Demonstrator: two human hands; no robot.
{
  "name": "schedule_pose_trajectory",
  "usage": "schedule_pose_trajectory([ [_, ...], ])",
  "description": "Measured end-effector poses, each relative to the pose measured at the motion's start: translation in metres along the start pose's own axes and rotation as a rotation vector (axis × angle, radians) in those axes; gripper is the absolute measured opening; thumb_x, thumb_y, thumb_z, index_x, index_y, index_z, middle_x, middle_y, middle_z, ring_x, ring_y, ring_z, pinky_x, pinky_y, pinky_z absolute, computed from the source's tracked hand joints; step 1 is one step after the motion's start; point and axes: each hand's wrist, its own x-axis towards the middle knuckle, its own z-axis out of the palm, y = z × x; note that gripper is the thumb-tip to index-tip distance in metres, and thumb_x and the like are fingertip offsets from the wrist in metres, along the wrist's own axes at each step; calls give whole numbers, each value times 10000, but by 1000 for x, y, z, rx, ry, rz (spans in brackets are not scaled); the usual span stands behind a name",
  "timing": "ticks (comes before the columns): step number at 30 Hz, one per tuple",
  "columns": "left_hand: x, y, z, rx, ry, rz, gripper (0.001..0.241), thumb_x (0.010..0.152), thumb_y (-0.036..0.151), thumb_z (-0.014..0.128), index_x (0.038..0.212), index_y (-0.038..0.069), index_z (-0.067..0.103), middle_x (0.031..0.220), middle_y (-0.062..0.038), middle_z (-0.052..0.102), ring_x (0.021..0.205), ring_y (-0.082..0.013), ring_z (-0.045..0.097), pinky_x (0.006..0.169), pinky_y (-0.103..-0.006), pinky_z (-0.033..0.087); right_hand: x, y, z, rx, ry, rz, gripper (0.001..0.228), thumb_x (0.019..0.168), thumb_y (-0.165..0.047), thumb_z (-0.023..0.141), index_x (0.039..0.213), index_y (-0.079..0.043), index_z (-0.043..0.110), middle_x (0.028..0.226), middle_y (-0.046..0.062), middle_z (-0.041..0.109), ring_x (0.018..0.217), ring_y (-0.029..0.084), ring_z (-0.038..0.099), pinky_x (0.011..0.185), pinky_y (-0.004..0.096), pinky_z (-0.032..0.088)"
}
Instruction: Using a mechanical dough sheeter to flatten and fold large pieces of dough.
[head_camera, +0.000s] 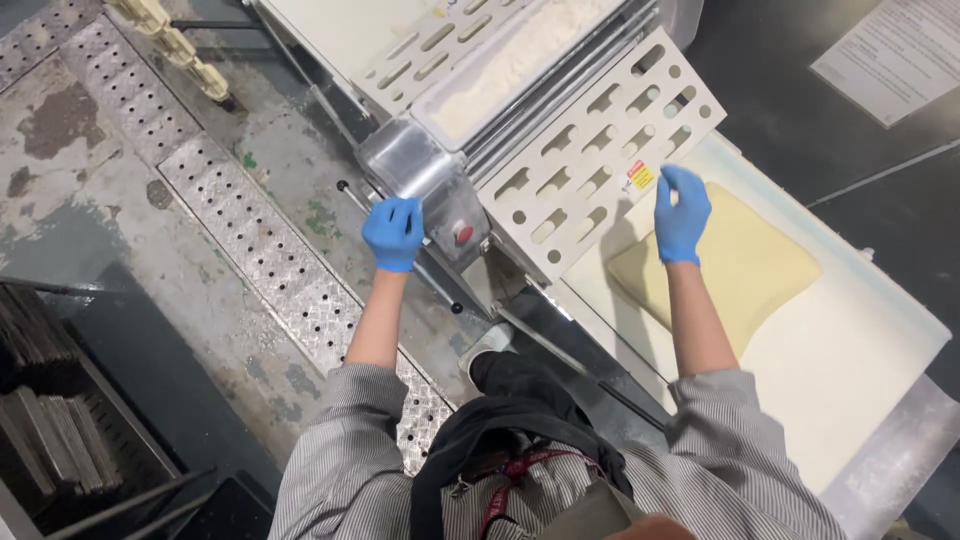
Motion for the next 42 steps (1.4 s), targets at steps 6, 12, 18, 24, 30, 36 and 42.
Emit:
schedule_pose_trajectory([
  [6,27,-32,5,65,44,200,51,843,133,804,853,115,757,821,-66,657,685,-275,615,581,-414,499,221,13,132,41,-28,-251,212,960,25,698,1159,-35,740,1098,151,716,953,344,690,983,448,537],
  [12,94,-80,15,-29,165,-300,122,972,90,735,867,47,692,850,-110,655,702,-243,600,618,-370,487,338,83,270,-141,-162,-447,264,801,-121,816,1053,-49,786,1082,210,723,942,414,682,834,473,548],
  [18,69,-215,75,191,23,-729,265,1007,256,734,866,33,708,813,-137,652,663,-243,565,615,-411,470,349,124,293,-251,-393,-107,154,726,-61,780,855,-116,844,826,181,716,768,383,694,812,439,583],
  [24,16,-295,111,326,-259,-942,307,847,357,791,856,51,797,763,-163,744,619,-294,678,594,-464,514,302,64,78,-26,-14,-59,194,893,-52,783,1085,-56,814,972,151,745,856,251,730,788,334,573],
  [30,24,-299,103,550,-423,-883,220,862,252,716,899,71,835,745,-213,727,593,-326,677,552,-483,508,150,74,-94,-289,-5,167,142,912,-16,780,1037,-73,819,998,109,758,899,237,723,830,323,569],
  [36,27,-312,96,505,-474,-778,276,866,302,774,860,28,810,758,-193,732,601,-317,669,548,-480,487,30,83,-167,-437,-45,451,164,902,12,744,1042,-48,804,898,123,719,853,263,686,858,366,559],
  [42,34,-316,95,518,-481,-779,264,868,332,805,822,73,821,734,-163,735,596,-292,668,531,-463,485,-47,77,-131,-695,150,534,231,926,23,707,1124,-50,802,1013,176,717,887,319,695,808,405,572],
])
